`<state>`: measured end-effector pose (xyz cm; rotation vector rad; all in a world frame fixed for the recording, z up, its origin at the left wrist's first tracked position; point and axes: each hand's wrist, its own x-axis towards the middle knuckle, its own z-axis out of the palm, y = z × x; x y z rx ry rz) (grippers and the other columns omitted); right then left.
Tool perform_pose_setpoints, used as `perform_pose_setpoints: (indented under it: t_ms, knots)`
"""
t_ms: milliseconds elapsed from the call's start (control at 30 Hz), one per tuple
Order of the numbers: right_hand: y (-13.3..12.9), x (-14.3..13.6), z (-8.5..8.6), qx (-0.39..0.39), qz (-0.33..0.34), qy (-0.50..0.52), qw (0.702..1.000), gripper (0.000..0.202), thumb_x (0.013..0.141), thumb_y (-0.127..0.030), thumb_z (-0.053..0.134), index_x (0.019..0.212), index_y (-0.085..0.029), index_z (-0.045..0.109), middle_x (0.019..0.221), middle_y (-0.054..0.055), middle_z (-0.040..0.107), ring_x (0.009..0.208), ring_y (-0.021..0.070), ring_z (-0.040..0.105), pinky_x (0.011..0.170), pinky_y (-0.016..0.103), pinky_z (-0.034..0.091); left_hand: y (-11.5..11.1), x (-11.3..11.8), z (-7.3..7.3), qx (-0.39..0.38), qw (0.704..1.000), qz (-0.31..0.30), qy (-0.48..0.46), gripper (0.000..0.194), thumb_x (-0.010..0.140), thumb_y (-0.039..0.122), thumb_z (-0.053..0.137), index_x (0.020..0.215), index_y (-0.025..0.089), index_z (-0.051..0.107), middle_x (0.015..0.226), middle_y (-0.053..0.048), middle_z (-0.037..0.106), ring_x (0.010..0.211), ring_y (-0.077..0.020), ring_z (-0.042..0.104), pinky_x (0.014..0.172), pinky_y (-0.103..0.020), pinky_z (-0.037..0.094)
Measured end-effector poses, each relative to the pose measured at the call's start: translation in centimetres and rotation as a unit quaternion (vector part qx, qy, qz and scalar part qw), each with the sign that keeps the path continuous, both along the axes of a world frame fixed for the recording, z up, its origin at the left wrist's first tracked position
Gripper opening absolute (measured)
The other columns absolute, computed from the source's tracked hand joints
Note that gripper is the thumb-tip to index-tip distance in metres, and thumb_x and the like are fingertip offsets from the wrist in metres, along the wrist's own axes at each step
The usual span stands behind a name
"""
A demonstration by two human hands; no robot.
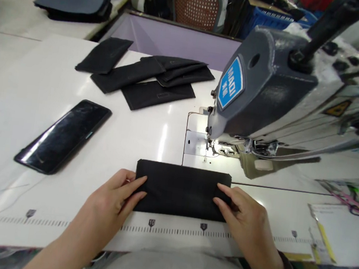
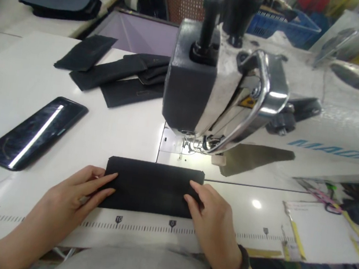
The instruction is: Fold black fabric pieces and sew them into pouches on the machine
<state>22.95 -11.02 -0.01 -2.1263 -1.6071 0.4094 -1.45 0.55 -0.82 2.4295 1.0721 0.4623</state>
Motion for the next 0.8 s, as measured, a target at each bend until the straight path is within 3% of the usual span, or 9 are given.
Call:
perform_pose_setpoints:
  t_ms: [367,467,533,600,667,733,800]
  knots:
    - [0.4,-0.1,0.2,-0.020,-0.017,0.006,1.000,0.024,0.082,-0.027,0.046,0.097,-0.017,0.061,0.076,0.004,0.062,0.067,0.0154,0.057,0.062,0.028,0.047,-0.2,0.3,-0.1,0.032,0.999,0.004,0.004,0.033,0.088,0.037,0.036,0.098,0.015,0.059,0.083,-0.003,0.050,0.069,-0.0126,0.057,0.062,-0.022,0.051]
    - [0.4,-0.2,0.3,-0.018,-0.009,-0.013,1.000,0.025,0.084,-0.027,0.042,0.097,-0.017,0.061,0.078,0.005,0.062,0.071,0.0157,0.057,0.065,0.028,0.046,-0.5,0.6,-0.3,0.082,0.995,0.009,0.048,0.032,0.089,0.034,0.035,0.096,0.013,0.058,0.086,-0.006,0.051,0.069,-0.0148,0.056,0.061,-0.026,0.051]
    - [0.4,-0.2,0.4,-0.024,-0.002,-0.048,0.999,0.026,0.085,-0.029,0.041,0.096,-0.018,0.062,0.076,0.004,0.059,0.068,0.0154,0.056,0.062,0.029,0.045,-0.5,0.8,-0.1,0.135,0.987,0.007,0.088,0.028,0.088,0.030,0.037,0.094,0.013,0.058,0.097,-0.010,0.051,0.080,-0.0204,0.055,0.067,-0.034,0.050]
    - [0.4,-0.1,0.6,-0.027,0.006,-0.094,0.995,0.026,0.085,-0.032,0.043,0.096,-0.019,0.062,0.073,0.003,0.056,0.064,0.0151,0.054,0.058,0.029,0.045,-0.4,1.0,0.4,0.173,0.978,-0.026,0.113,0.024,0.087,0.023,0.038,0.098,0.013,0.057,0.116,-0.014,0.046,0.100,-0.0274,0.049,0.079,-0.043,0.046]
    - [0.6,-0.1,0.8,-0.014,0.017,-0.152,0.988,0.024,0.082,-0.034,0.047,0.092,-0.019,0.063,0.075,0.005,0.053,0.065,0.0165,0.053,0.056,0.030,0.045,-0.1,1.4,1.0,0.179,0.969,-0.114,0.122,0.029,0.087,0.014,0.033,0.107,0.015,0.054,0.127,-0.012,0.042,0.113,-0.0267,0.041,0.091,-0.045,0.038]
    - [0.8,-0.2,0.8,0.024,0.039,-0.209,0.977,0.021,0.081,-0.031,0.049,0.088,-0.017,0.064,0.087,0.010,0.053,0.076,0.0212,0.054,0.063,0.036,0.046,0.2,2.0,1.5,0.167,0.956,-0.203,0.133,0.036,0.086,0.008,0.027,0.111,0.014,0.051,0.125,-0.011,0.046,0.115,-0.0215,0.041,0.096,-0.041,0.034]
    - [1.2,-0.4,0.6,0.075,0.097,-0.227,0.966,0.022,0.083,-0.023,0.044,0.092,-0.015,0.062,0.106,0.015,0.051,0.096,0.0262,0.050,0.077,0.043,0.045,0.2,3.0,2.0,0.151,0.949,-0.229,0.156,0.036,0.086,0.007,0.025,0.110,0.011,0.052,0.116,-0.011,0.053,0.109,-0.0194,0.048,0.095,-0.038,0.035]
